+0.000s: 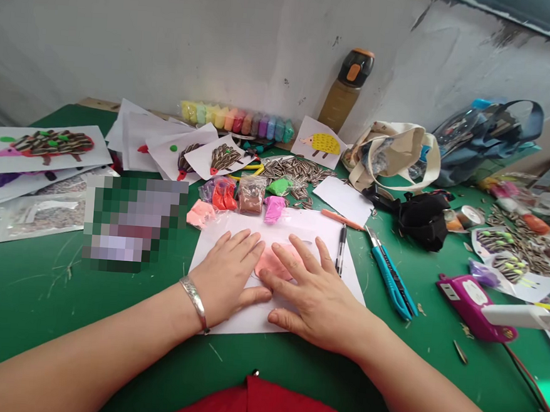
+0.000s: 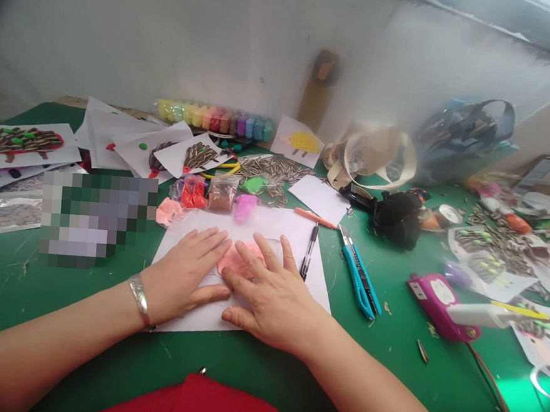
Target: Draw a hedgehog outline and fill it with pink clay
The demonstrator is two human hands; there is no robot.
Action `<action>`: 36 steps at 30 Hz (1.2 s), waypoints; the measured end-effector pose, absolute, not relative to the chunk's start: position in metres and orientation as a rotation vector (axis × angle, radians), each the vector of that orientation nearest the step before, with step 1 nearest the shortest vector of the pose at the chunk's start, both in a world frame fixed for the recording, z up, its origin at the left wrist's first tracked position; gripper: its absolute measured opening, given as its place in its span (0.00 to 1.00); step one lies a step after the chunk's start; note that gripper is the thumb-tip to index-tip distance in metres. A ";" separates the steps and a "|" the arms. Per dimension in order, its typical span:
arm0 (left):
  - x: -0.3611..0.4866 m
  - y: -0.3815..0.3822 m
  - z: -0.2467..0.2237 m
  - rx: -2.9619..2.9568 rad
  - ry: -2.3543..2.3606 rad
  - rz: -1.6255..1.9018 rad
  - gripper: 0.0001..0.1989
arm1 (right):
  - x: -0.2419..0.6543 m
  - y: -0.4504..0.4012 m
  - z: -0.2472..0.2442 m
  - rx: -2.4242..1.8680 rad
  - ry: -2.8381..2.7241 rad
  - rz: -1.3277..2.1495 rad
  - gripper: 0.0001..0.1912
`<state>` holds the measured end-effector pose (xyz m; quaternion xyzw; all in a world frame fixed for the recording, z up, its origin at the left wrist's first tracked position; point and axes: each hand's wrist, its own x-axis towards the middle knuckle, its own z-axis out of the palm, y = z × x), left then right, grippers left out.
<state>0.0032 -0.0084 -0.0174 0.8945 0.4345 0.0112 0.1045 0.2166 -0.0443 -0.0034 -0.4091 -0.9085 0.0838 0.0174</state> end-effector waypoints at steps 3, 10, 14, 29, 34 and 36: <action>0.004 -0.009 -0.017 2.628 1.277 0.050 0.37 | 0.218 -0.044 -0.001 -1.277 -2.822 0.288 0.31; 0.003 -0.009 -0.018 2.618 1.251 0.092 0.36 | 0.217 -0.043 -0.001 -1.279 -2.802 0.336 0.33; 0.002 -0.009 -0.018 2.629 1.249 0.090 0.37 | 0.215 -0.043 -0.003 -1.245 -2.825 0.379 0.33; 0.003 -0.008 -0.017 2.599 1.256 0.078 0.38 | 0.229 -0.042 -0.002 -1.251 -2.823 0.326 0.35; 0.003 -0.009 -0.016 2.601 1.246 0.084 0.37 | 0.233 -0.043 0.000 -1.276 -2.793 0.302 0.35; 0.003 -0.008 -0.016 2.600 1.237 0.108 0.37 | 0.233 -0.042 0.001 -1.247 -2.835 0.361 0.35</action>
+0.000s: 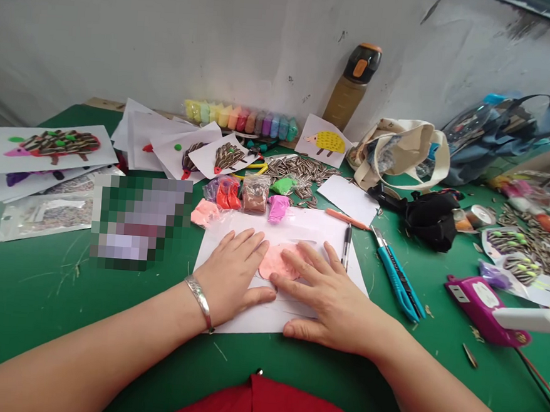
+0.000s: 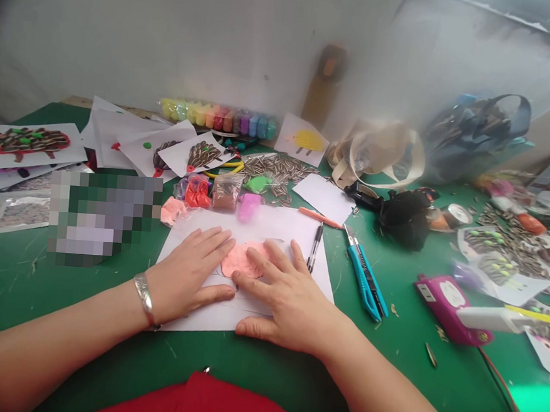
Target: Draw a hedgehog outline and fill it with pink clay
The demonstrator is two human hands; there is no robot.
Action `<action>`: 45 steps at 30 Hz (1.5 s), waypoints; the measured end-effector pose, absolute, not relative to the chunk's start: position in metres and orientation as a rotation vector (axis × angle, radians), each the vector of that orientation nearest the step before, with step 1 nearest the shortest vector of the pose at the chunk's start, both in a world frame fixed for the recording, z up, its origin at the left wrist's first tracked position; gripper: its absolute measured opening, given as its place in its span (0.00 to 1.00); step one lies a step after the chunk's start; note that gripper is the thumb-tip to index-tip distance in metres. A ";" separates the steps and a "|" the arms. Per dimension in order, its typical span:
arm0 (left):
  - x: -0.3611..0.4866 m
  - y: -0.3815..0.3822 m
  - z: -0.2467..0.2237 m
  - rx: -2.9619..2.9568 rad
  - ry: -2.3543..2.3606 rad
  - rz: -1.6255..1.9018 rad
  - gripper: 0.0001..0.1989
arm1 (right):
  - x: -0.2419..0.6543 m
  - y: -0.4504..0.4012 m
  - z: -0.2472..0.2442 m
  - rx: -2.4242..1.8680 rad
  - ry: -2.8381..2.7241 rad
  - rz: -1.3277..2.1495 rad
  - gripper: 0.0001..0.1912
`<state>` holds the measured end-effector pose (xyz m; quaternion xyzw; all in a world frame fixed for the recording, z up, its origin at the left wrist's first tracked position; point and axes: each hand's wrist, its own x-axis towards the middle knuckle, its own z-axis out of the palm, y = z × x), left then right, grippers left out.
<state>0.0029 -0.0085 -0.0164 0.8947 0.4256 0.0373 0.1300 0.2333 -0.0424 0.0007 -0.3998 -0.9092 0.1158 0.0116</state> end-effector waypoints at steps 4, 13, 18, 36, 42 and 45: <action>0.003 -0.008 -0.017 2.605 1.243 0.113 0.37 | 0.236 -0.041 0.005 -1.246 -2.828 0.390 0.34; 0.003 -0.008 -0.014 2.589 1.240 0.099 0.37 | 0.243 -0.041 0.010 -1.262 -2.824 0.441 0.31; 0.003 -0.008 -0.015 2.591 1.233 0.111 0.37 | 0.242 -0.040 0.011 -1.266 -2.781 0.429 0.30; 0.004 -0.008 -0.015 2.598 1.258 0.058 0.38 | 0.231 -0.038 0.007 -1.259 -2.793 0.508 0.29; 0.004 -0.008 -0.014 2.588 1.264 0.017 0.38 | 0.230 -0.039 0.005 -1.282 -2.747 0.561 0.32; 0.003 -0.009 -0.014 2.597 1.265 0.000 0.39 | 0.227 -0.038 0.005 -1.260 -2.784 0.559 0.30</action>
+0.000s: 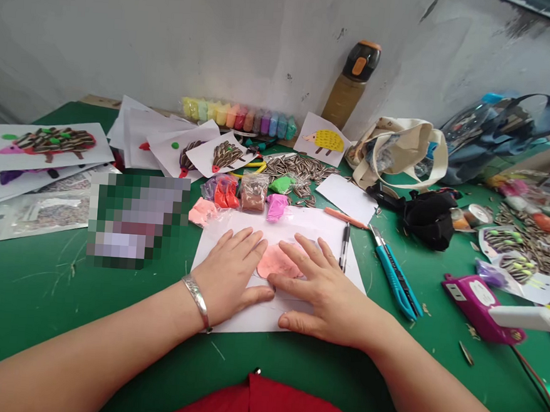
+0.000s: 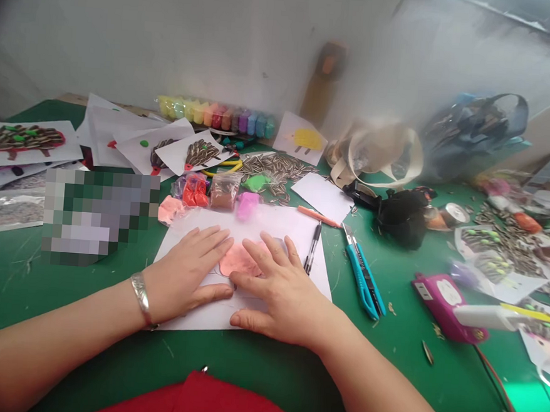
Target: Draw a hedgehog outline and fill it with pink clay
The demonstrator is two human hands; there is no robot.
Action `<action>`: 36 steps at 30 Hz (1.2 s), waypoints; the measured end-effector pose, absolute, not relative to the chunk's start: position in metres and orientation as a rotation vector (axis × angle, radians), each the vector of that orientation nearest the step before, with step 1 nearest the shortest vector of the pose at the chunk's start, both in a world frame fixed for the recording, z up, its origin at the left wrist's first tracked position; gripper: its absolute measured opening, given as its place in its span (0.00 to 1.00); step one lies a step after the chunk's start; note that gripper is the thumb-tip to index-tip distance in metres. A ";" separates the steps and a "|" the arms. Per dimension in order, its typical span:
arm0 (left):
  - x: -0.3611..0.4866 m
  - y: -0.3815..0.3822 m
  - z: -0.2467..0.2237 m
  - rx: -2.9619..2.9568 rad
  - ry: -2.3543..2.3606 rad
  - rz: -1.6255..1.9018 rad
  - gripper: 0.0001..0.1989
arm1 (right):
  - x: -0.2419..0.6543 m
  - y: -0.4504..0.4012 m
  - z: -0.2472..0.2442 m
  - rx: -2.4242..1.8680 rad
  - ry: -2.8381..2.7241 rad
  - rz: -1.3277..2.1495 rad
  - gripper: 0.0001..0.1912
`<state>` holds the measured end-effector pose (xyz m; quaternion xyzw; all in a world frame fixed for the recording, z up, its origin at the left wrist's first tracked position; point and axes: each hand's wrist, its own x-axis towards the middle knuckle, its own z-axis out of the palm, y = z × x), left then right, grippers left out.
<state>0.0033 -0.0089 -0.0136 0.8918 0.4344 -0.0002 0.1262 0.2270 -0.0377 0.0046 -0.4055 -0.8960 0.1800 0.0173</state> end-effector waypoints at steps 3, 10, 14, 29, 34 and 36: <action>0.003 -0.009 -0.013 2.600 1.272 -0.013 0.39 | 0.229 -0.037 0.005 -1.262 -2.764 0.561 0.29; 0.005 -0.008 -0.012 2.593 1.264 -0.053 0.39 | 0.242 -0.040 0.008 -1.276 -2.720 0.511 0.28; 0.005 -0.008 -0.012 2.594 1.262 -0.038 0.39 | 0.238 -0.040 0.006 -1.258 -2.792 0.464 0.28; 0.005 -0.008 -0.013 2.584 1.253 0.026 0.38 | 0.239 -0.039 0.005 -1.242 -2.748 0.412 0.28; 0.004 -0.009 -0.014 2.581 1.255 0.021 0.38 | 0.235 -0.040 0.001 -1.298 -2.718 0.389 0.36; 0.004 -0.009 -0.015 2.574 1.264 0.015 0.38 | 0.231 -0.040 -0.002 -1.337 -2.723 0.386 0.38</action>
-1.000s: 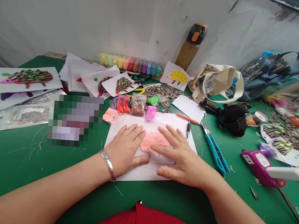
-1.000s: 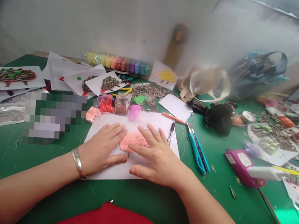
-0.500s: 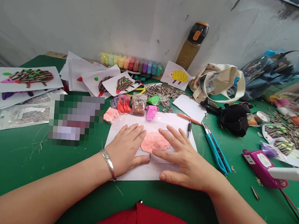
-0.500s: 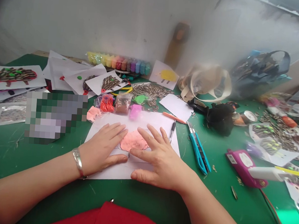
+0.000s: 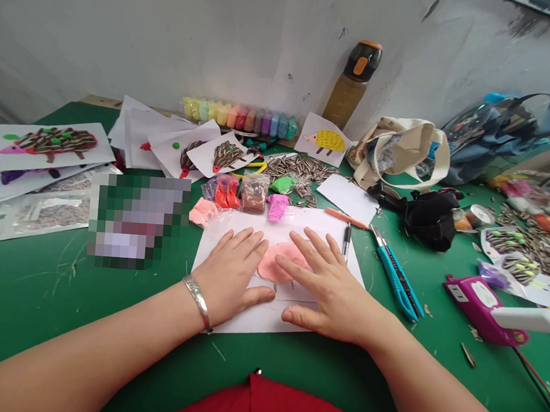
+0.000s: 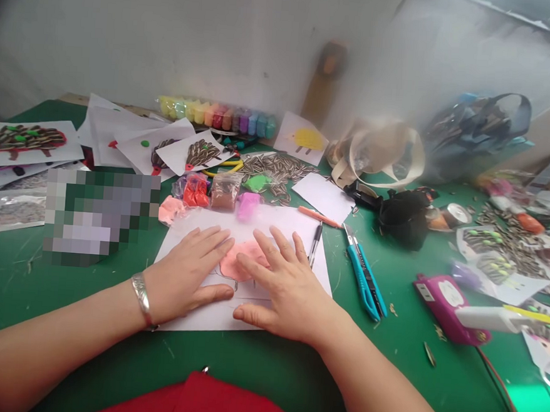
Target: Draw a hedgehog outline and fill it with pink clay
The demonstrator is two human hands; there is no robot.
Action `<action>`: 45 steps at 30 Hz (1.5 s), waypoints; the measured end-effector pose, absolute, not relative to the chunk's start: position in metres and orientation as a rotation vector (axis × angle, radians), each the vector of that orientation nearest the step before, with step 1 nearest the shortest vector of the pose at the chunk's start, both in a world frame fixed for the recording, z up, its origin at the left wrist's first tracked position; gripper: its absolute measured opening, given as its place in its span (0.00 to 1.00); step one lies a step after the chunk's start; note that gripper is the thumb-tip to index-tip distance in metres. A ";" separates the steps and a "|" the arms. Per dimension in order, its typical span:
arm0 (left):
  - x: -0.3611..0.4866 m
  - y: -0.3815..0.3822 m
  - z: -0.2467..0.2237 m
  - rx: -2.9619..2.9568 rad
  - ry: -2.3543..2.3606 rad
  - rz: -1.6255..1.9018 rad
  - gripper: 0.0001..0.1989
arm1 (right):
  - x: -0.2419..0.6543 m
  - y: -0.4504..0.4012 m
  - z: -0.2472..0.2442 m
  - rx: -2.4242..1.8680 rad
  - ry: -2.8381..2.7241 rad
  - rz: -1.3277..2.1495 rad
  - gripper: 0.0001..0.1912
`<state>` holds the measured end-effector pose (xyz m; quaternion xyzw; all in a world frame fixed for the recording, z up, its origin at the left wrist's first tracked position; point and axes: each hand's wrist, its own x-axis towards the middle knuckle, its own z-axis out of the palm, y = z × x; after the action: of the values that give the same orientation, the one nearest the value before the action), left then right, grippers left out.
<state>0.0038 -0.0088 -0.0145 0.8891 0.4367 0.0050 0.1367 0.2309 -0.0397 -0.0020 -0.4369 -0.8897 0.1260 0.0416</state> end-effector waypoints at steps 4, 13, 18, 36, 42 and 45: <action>0.005 -0.008 -0.015 2.569 1.267 0.000 0.38 | 0.226 -0.039 -0.003 -1.316 -2.762 0.422 0.38; 0.004 -0.008 -0.014 2.566 1.250 0.048 0.37 | 0.213 -0.037 -0.003 -1.364 -2.716 0.392 0.39; 0.003 -0.008 -0.014 2.558 1.249 0.015 0.39 | 0.209 -0.037 -0.004 -1.379 -2.712 0.358 0.36; -0.005 -0.002 -0.021 2.480 1.203 0.142 0.43 | 0.190 -0.032 0.004 -1.434 -2.725 0.347 0.39; -0.004 -0.002 -0.021 2.487 1.200 0.176 0.42 | 0.184 -0.033 0.000 -1.395 -2.726 0.298 0.38; -0.004 -0.002 -0.020 2.471 1.202 0.169 0.42 | 0.184 -0.033 -0.001 -1.377 -2.726 0.260 0.37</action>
<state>-0.0038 -0.0023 -0.0204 0.8808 0.4283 0.0603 0.1929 0.1843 -0.0334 -0.0010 -0.4488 -0.8888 0.0849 0.0383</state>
